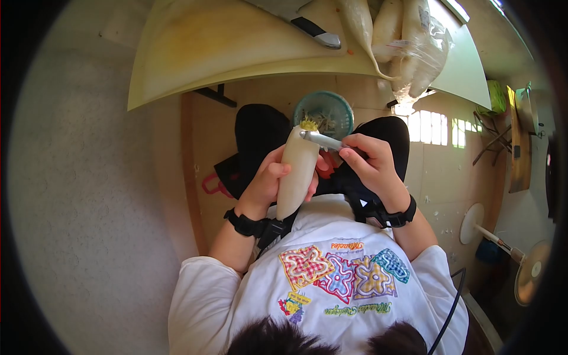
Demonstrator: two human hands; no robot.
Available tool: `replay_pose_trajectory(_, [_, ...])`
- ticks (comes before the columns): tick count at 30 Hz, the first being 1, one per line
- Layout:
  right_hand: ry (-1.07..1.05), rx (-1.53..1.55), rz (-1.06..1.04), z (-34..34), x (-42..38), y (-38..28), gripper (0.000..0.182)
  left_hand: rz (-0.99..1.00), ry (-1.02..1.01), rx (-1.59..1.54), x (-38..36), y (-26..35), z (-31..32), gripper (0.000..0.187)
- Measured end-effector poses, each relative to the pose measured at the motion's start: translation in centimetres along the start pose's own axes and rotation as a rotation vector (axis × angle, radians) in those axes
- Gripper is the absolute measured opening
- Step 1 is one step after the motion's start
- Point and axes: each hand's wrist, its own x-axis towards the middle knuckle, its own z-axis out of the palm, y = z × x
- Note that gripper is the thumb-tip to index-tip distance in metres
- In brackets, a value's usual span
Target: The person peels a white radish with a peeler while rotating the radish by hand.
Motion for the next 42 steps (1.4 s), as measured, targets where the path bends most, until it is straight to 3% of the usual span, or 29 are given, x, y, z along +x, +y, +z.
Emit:
replay_pose_trajectory(21, [0.059, -0.106, -0.007, 0.3, -0.2, 1.6, 0.017, -0.016, -0.031, -0.033, -0.7, -0.6, 0.2, 0.077])
replay_pose_trajectory(32, [0.187, -0.169, -0.091, 1.8, 0.3, 3.0, 0.018, 0.023, 0.012, -0.065, -0.9, -0.9, -0.1, 0.077])
replay_pose_trajectory(35, [0.457, -0.054, 0.250, 1.0, 1.3, 6.7, 0.027, 0.026, -0.074, -0.015, -0.9, -0.7, 0.3, 0.079])
replay_pose_trajectory(36, [0.489, -0.034, 0.268, -0.2, 1.1, 8.5, 0.030, 0.036, -0.138, 0.033, -1.0, -0.8, 0.5, 0.080])
replay_pose_trajectory(39, [0.391, 0.260, 0.335, -1.3, 0.3, 8.5, 0.028, 0.039, -0.039, 0.065, -0.6, -0.3, 0.3, 0.079])
replay_pose_trajectory(42, [0.352, 0.094, 0.223, 0.0, -0.5, 6.0, 0.024, 0.032, 0.001, 0.098, -0.1, -0.5, 0.0, 0.073])
